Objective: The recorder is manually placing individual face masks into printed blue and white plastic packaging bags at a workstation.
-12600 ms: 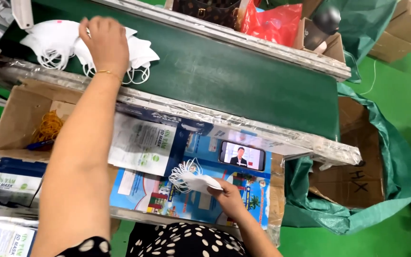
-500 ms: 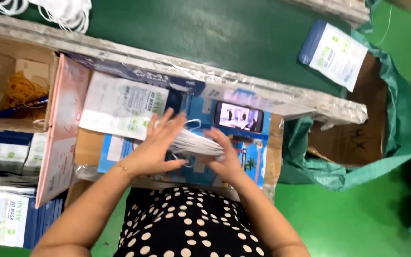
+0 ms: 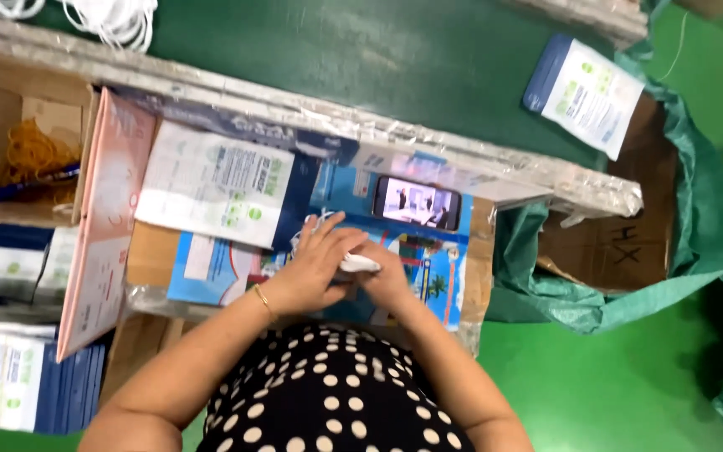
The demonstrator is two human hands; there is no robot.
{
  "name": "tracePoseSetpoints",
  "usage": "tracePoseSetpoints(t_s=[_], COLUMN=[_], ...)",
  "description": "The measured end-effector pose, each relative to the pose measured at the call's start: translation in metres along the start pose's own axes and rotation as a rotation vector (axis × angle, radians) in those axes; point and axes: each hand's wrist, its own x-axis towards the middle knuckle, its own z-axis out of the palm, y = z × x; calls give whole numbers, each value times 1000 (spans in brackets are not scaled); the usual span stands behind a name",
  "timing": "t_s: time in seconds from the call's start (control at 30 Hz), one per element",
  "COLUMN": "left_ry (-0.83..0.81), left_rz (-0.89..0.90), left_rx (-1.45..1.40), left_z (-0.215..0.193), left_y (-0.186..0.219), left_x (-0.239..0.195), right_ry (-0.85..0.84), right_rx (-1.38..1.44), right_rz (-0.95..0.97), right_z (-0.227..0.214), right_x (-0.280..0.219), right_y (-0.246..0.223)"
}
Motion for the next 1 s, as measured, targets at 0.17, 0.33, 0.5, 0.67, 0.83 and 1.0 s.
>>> tracePoseSetpoints(t_s=[0.17,0.33,0.5,0.67,0.83,1.0], left_ry=[274,312,215,265,383,465], left_rz=[-66,-370,-473,-566,-556,-390], left_rx=[127,474,488,398,130,-127], left_z=[-7,10,23,8,-6,2], left_y=[-31,-53,-78,-93,-68,-19], left_x=[-6,-7,-2,-4,-3,-20], right_ry=[-122,-181,121,58,-75,51], right_rx=[16,482,-237,-558,-399,472], right_rz=[20,91,262,-157,-141,385], right_z=[-77,-100,-67,-41,-29,-1], right_x=[-10,-53,-34,-20,-17,11], right_y=[-89,-38,-65,-89,-81,-101])
